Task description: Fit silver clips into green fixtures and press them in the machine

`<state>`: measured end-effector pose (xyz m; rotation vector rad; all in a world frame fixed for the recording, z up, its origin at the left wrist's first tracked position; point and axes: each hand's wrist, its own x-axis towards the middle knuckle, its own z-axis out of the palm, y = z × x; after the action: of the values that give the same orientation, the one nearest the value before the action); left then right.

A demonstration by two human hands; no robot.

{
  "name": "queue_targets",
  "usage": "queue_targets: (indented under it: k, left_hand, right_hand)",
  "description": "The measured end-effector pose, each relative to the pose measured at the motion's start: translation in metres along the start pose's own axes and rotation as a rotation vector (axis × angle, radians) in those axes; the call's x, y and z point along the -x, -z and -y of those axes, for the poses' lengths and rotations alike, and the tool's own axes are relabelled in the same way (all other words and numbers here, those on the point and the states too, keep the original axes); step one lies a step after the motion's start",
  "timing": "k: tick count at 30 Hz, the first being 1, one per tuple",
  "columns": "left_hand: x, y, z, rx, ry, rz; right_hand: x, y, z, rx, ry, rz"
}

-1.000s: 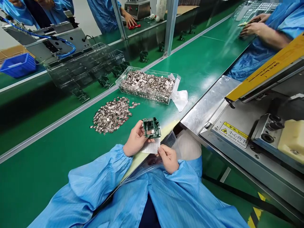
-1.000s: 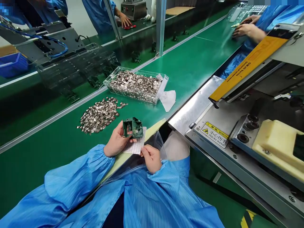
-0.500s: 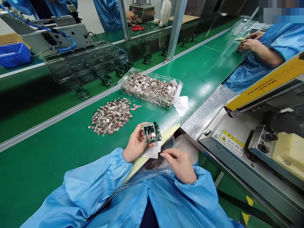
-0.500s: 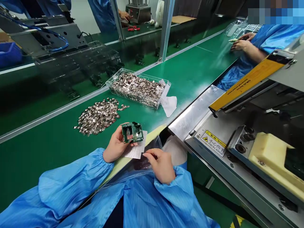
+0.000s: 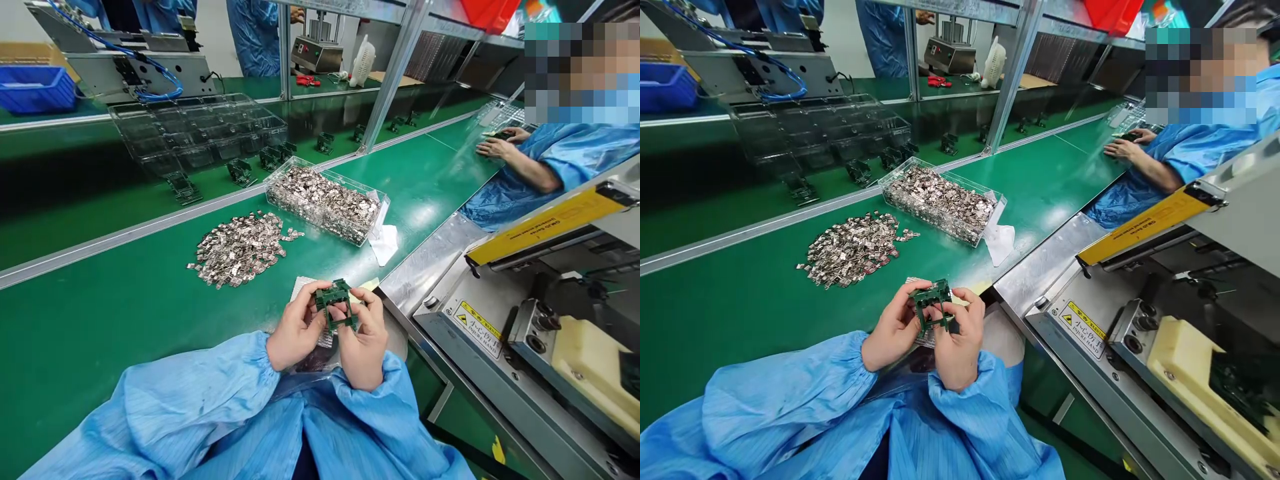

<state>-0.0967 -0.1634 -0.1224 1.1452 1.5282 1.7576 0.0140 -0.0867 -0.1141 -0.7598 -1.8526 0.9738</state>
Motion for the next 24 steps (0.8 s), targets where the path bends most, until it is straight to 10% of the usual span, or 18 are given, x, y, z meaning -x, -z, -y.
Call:
queue_targets:
  k: [14, 20, 24]
  left_hand:
    - [0.006, 0.003, -0.002, -0.102, 0.012, 0.033]
    - [0.002, -0.012, -0.042, -0.137, 0.055, 0.315]
    - [-0.035, -0.045, -0.071, -0.169, -0.126, 0.569]
  right_hand:
    - [0.002, 0.007, -0.004, -0.527, -0.342, 0.111]
    - [0.0, 0.079, 0.007, -0.272, 0.023, 0.38]
    - [0.016, 0.149, 0.008, -0.275, 0.033, 0.245]
